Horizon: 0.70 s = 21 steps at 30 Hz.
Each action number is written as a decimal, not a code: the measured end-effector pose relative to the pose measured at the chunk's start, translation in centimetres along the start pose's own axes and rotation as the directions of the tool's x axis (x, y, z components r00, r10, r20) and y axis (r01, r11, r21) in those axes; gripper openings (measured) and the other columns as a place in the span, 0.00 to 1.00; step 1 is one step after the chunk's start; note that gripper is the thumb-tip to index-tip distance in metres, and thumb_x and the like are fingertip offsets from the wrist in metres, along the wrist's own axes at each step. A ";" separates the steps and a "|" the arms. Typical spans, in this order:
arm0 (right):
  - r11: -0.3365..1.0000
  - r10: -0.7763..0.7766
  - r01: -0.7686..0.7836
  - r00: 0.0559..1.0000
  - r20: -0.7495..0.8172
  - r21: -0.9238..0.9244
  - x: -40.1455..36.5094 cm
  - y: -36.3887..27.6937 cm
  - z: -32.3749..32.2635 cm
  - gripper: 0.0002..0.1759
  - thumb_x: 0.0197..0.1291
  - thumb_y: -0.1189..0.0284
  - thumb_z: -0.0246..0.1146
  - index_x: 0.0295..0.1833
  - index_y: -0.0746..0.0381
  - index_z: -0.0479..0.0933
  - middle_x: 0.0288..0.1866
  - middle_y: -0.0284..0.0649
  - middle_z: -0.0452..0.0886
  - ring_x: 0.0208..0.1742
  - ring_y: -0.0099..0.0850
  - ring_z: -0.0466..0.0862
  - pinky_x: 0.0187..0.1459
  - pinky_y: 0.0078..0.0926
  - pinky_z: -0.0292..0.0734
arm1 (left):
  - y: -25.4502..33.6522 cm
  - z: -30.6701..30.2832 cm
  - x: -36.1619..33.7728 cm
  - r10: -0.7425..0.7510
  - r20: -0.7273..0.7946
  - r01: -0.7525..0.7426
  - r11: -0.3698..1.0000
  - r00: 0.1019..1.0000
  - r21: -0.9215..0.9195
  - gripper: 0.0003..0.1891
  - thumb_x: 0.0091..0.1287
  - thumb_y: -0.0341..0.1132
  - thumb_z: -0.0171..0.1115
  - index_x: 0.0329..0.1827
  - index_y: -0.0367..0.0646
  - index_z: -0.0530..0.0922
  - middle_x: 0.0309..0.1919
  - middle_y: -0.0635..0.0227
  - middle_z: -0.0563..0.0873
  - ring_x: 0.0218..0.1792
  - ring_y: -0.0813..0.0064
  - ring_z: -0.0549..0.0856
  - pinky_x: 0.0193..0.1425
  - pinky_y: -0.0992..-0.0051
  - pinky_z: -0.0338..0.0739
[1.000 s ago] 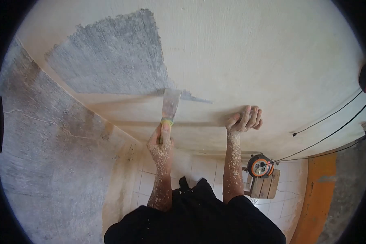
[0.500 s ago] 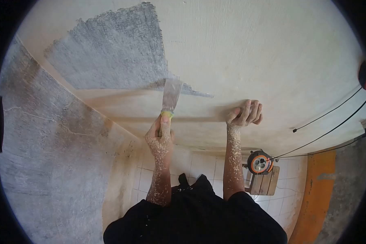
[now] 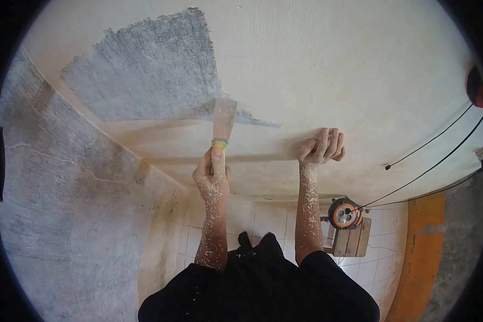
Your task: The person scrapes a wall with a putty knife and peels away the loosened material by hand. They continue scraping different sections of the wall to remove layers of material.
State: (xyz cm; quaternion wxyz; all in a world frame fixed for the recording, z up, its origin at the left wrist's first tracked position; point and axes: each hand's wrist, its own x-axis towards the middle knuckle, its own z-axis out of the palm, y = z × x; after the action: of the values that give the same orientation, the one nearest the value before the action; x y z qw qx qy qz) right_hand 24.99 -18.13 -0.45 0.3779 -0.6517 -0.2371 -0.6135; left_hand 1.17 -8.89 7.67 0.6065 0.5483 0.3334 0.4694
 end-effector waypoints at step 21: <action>0.994 0.072 -0.033 0.915 0.396 -0.105 3.4 3.5 -2.9 0.62 0.55 0.28 0.49 0.79 0.59 0.33 0.80 0.54 0.26 0.79 0.54 0.25 0.71 0.63 0.23 | -2.5 1.2 0.0 -0.066 -0.060 0.065 0.998 0.996 -0.020 0.18 0.70 0.40 0.62 0.52 0.32 0.82 0.19 0.77 0.73 0.18 0.89 0.69 0.20 0.83 0.62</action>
State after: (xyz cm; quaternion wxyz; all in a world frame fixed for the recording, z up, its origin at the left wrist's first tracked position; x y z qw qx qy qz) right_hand 26.28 -23.04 2.04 0.3063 -0.7865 -0.2618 -0.4680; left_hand 2.75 -9.20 5.48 0.6160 0.5171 0.3651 0.4689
